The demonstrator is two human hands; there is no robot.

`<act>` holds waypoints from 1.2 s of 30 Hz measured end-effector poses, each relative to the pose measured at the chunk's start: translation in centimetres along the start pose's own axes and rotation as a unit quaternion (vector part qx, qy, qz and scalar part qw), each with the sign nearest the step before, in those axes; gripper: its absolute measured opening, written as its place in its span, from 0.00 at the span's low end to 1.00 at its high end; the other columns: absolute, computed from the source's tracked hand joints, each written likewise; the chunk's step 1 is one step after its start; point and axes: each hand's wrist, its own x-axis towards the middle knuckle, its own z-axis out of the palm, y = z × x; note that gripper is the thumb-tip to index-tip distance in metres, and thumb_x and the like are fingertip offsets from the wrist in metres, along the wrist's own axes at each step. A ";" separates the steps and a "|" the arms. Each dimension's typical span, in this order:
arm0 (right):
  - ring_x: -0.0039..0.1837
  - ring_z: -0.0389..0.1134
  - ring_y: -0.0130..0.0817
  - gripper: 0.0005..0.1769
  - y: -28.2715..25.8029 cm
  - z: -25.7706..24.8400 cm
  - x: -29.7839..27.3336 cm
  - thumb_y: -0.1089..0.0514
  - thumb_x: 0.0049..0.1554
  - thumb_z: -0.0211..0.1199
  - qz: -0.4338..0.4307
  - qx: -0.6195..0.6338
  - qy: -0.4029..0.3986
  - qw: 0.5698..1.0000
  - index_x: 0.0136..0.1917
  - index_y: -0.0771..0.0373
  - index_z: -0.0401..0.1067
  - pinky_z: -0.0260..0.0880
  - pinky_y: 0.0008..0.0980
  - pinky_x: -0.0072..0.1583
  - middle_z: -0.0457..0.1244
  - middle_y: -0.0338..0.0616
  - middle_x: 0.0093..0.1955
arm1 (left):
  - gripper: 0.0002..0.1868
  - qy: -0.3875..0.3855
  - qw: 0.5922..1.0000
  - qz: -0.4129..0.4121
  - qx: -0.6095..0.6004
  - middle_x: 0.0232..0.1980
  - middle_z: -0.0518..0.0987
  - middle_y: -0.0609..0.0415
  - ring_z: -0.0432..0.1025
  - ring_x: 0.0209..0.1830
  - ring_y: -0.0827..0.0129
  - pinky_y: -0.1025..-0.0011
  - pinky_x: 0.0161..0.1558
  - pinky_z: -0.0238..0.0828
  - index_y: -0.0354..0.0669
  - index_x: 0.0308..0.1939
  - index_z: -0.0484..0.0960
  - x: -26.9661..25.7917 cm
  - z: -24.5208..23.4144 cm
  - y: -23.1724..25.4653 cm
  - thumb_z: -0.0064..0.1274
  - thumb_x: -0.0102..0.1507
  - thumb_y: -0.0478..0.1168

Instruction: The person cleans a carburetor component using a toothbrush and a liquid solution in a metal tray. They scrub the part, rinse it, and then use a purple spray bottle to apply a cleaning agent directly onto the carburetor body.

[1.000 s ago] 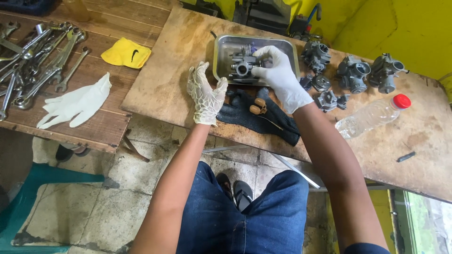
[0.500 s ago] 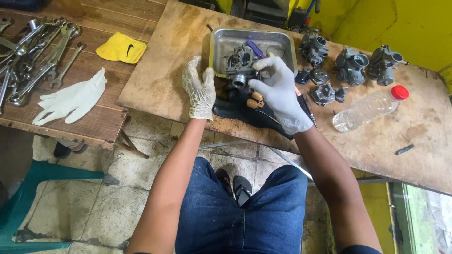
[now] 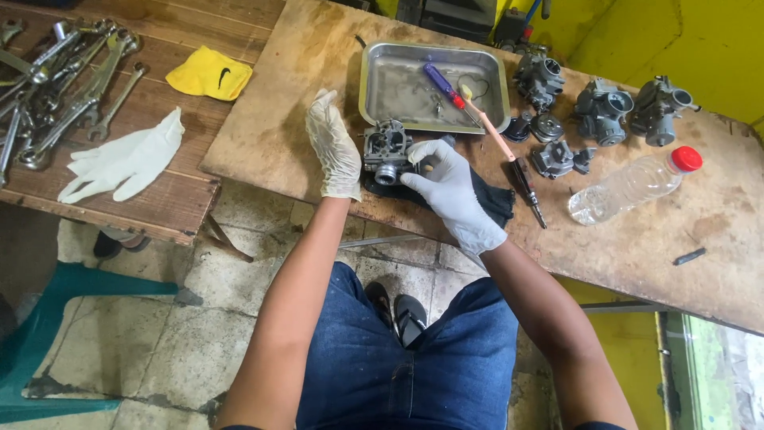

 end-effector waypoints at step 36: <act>0.61 0.70 0.47 0.30 -2.2 -7.4 1.2 0.63 0.55 0.64 -0.165 -0.535 -0.146 0.816 0.70 0.45 0.73 0.73 0.44 0.58 0.67 0.42 0.60 | 0.14 -0.062 0.996 0.051 0.028 0.58 0.78 0.47 0.72 0.62 0.52 0.58 0.65 0.65 0.54 0.52 0.81 0.1 -0.1 1.3 0.44 0.71 0.52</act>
